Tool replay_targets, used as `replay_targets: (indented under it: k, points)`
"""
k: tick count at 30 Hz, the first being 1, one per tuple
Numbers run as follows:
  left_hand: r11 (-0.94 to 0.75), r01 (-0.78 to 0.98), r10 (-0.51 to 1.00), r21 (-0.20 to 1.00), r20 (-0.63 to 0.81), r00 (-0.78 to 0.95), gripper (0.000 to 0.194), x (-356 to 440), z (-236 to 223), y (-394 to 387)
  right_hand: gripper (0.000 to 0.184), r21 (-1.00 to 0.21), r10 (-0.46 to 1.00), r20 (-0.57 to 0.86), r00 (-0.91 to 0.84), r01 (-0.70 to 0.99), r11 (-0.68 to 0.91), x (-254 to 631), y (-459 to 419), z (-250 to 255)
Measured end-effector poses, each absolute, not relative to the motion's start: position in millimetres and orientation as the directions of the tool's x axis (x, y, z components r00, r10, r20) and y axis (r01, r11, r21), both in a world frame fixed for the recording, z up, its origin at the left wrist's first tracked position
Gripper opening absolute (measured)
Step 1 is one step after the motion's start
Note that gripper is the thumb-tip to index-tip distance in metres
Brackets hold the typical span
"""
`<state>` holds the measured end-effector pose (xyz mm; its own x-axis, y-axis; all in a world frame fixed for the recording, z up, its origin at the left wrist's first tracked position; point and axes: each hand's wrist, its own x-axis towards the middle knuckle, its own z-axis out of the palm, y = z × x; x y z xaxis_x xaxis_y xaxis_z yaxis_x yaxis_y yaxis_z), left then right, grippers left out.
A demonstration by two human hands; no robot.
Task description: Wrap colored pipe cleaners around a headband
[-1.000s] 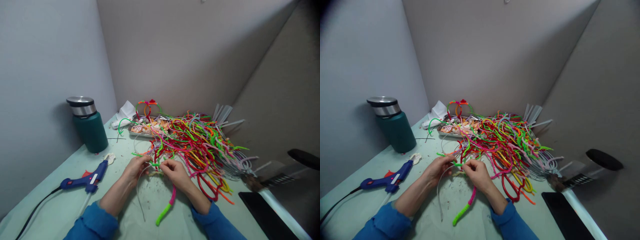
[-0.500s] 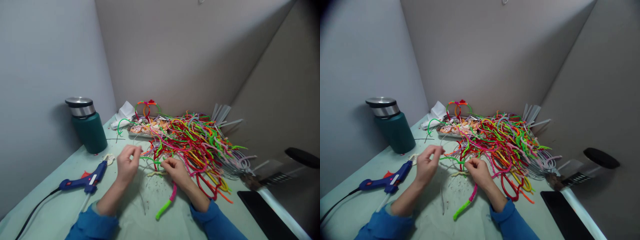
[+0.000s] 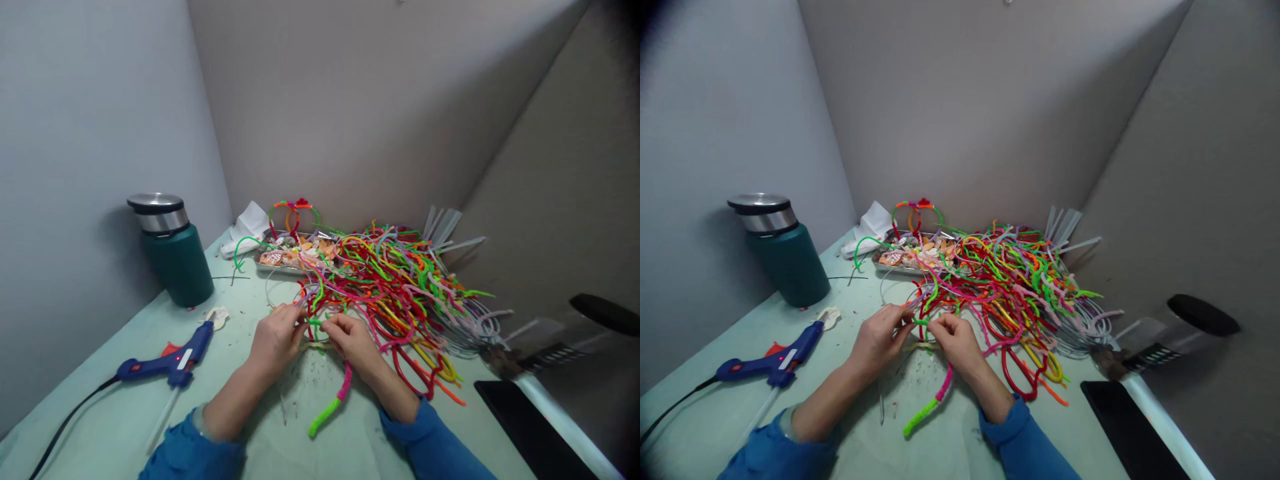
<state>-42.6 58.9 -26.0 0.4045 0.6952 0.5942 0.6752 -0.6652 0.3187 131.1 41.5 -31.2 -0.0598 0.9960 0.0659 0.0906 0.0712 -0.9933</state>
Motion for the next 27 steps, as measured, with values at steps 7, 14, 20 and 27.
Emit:
replay_targets:
  k: [7,14,20,27]
  points:
    - [-0.685,0.653,0.673,0.323,0.625,0.397,0.013,-40.5,-28.8,57.2,0.029,-0.999,0.997,0.046,-0.067,0.020,0.047,130.5,40.8,-31.6]
    - [-0.704,0.654,0.643,0.277,0.640,0.421,0.016,-40.5,-28.9,56.9,0.028,-0.997,0.996,0.071,-0.060,0.022,0.072,129.2,41.4,-33.4]
    - [-0.656,0.682,0.706,0.324,0.581,0.404,0.018,-39.0,-27.0,53.9,0.025,-0.990,0.991,0.130,-0.036,0.059,0.132,129.8,39.9,-32.1]
    - [-0.514,0.666,0.857,0.541,0.357,0.372,0.021,-37.2,-15.1,53.0,0.024,-0.987,0.989,0.139,-0.043,0.075,0.142,130.8,39.4,-33.0]
